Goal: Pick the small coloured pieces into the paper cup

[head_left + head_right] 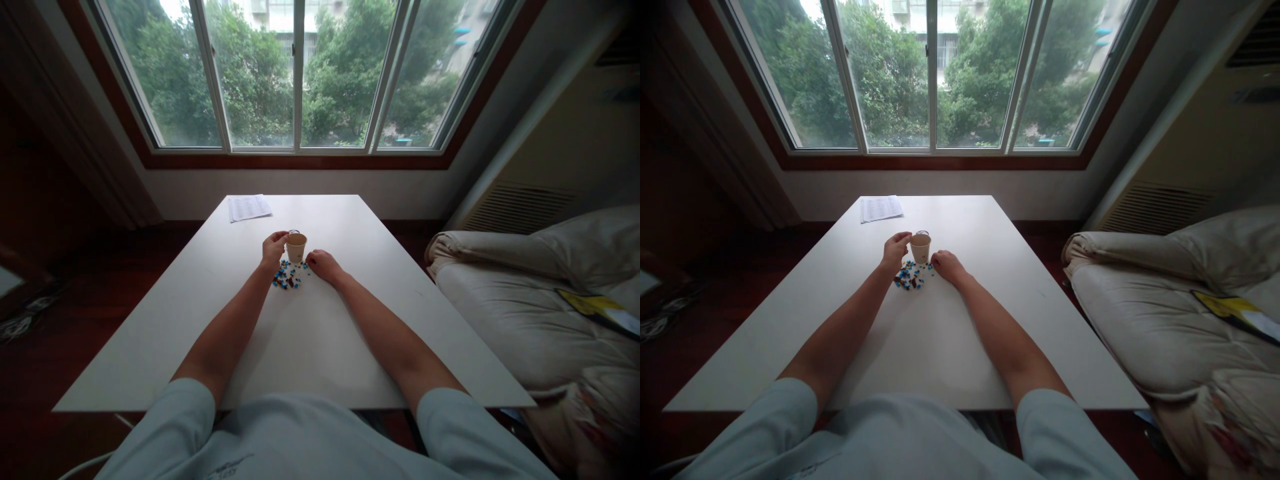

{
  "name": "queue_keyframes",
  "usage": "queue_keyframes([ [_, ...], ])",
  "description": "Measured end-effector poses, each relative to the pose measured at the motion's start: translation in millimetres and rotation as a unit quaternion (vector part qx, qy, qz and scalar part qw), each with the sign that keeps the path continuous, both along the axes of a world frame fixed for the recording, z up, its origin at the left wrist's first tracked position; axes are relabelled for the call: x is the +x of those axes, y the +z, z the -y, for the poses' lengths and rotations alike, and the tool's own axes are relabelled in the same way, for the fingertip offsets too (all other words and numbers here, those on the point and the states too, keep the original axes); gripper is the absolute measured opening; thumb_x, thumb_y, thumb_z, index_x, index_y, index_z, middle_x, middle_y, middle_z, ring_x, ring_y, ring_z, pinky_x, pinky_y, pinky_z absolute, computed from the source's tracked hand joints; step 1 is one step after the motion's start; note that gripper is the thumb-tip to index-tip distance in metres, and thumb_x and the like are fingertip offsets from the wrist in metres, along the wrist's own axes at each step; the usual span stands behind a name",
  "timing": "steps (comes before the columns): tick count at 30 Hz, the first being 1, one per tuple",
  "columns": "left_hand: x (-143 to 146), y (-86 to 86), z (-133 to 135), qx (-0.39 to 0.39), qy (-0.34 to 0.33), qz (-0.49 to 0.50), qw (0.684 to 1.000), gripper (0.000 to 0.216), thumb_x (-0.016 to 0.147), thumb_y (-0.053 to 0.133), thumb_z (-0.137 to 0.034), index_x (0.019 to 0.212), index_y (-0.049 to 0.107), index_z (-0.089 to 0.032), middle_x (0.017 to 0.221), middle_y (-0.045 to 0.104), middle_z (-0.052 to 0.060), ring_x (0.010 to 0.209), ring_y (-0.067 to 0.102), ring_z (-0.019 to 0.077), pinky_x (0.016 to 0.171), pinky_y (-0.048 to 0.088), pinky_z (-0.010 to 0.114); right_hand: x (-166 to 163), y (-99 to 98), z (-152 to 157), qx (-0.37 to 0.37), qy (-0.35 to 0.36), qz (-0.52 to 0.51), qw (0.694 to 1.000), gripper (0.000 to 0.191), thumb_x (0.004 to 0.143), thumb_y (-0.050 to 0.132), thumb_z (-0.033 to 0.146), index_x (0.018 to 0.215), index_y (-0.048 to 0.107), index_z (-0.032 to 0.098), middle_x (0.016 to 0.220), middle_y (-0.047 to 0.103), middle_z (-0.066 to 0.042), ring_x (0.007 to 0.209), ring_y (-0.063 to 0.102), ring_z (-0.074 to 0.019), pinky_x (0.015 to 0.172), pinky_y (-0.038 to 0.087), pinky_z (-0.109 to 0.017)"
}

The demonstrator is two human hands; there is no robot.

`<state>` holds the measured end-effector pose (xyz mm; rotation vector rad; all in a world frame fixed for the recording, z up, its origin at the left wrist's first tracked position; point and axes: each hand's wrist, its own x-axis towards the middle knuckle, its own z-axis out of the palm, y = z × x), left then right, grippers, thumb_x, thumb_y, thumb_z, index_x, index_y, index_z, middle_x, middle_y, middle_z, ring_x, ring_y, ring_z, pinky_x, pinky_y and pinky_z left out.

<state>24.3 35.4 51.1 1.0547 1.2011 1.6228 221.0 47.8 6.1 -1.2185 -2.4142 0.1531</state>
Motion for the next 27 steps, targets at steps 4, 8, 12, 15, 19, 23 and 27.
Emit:
queue_keyframes([
  [4,0.8,-3.9,-3.7,-0.007,0.008,-0.007,1.000,0.030,0.070,0.072,-0.035,0.095,0.073,-0.016,0.095,0.071,0.007,0.070,0.055,0.0106,0.057,0.038,0.023,-2.8,-2.1,1.9,0.018,-0.003,-0.014,1.000,0.017,0.089,0.055,0.014,0.092,0.071,0.017,0.093,0.066,-0.008,0.090,0.057,-0.0174,0.082,0.041,-0.025],
  [8,0.8,-6.7,-5.2,-0.007,0.013,-0.012,1.000,0.031,0.070,0.072,-0.034,0.096,0.073,-0.017,0.097,0.071,0.007,0.074,0.058,0.0127,0.058,0.039,0.024,-3.5,-1.1,4.7,0.019,-0.011,-0.019,1.000,0.017,0.089,0.055,0.013,0.092,0.071,0.017,0.093,0.065,-0.008,0.092,0.056,-0.0180,0.083,0.041,-0.026],
  [12,0.8,-7.9,-5.4,0.004,0.023,-0.018,1.000,0.028,0.071,0.072,-0.032,0.094,0.072,-0.016,0.096,0.071,0.008,0.077,0.059,0.0142,0.061,0.042,0.025,-1.1,1.5,6.2,0.026,-0.012,-0.033,0.999,0.018,0.088,0.054,0.010,0.090,0.070,0.017,0.093,0.064,-0.008,0.089,0.055,-0.0176,0.081,0.041,-0.026],
  [15,1.3,-8.4,-5.8,0.018,0.026,-0.021,0.999,0.025,0.070,0.073,-0.030,0.090,0.071,-0.015,0.094,0.071,0.008,0.077,0.059,0.0145,0.066,0.045,0.026,-0.9,1.9,5.9,0.030,-0.020,-0.046,0.998,0.018,0.089,0.054,0.010,0.090,0.070,0.017,0.093,0.064,-0.008,0.089,0.055,-0.0175,0.081,0.041,-0.027],
  [19,0.0,-10.5,-7.7,0.038,0.031,-0.040,0.998,0.022,0.071,0.071,-0.029,0.088,0.070,-0.015,0.090,0.070,0.008,0.078,0.059,0.0152,0.068,0.046,0.027,-2.2,1.1,4.2,0.036,-0.016,-0.068,0.997,0.016,0.089,0.055,0.012,0.088,0.070,0.017,0.091,0.064,-0.007,0.087,0.055,-0.0170,0.079,0.041,-0.026],
  [23,-6.4,-14.5,-10.8,0.048,0.059,-0.081,0.994,0.021,0.074,0.068,-0.030,0.090,0.070,-0.017,0.091,0.069,0.007,0.082,0.060,0.0169,0.070,0.047,0.028,-1.9,0.3,1.5,0.038,-0.021,-0.095,0.995,0.013,0.088,0.057,0.014,0.086,0.070,0.018,0.089,0.065,-0.007,0.085,0.056,-0.0169,0.079,0.042,-0.027],
  [27,-16.9,-20.4,-14.9,0.052,0.088,-0.113,0.988,0.019,0.075,0.064,-0.028,0.091,0.071,-0.018,0.091,0.069,0.006,0.086,0.061,0.0184,0.075,0.048,0.030,0.2,-2.1,-6.2,0.020,-0.029,-0.170,0.985,0.014,0.086,0.058,0.017,0.085,0.071,0.019,0.086,0.067,-0.005,0.079,0.058,-0.0158,0.077,0.044,-0.027],
])
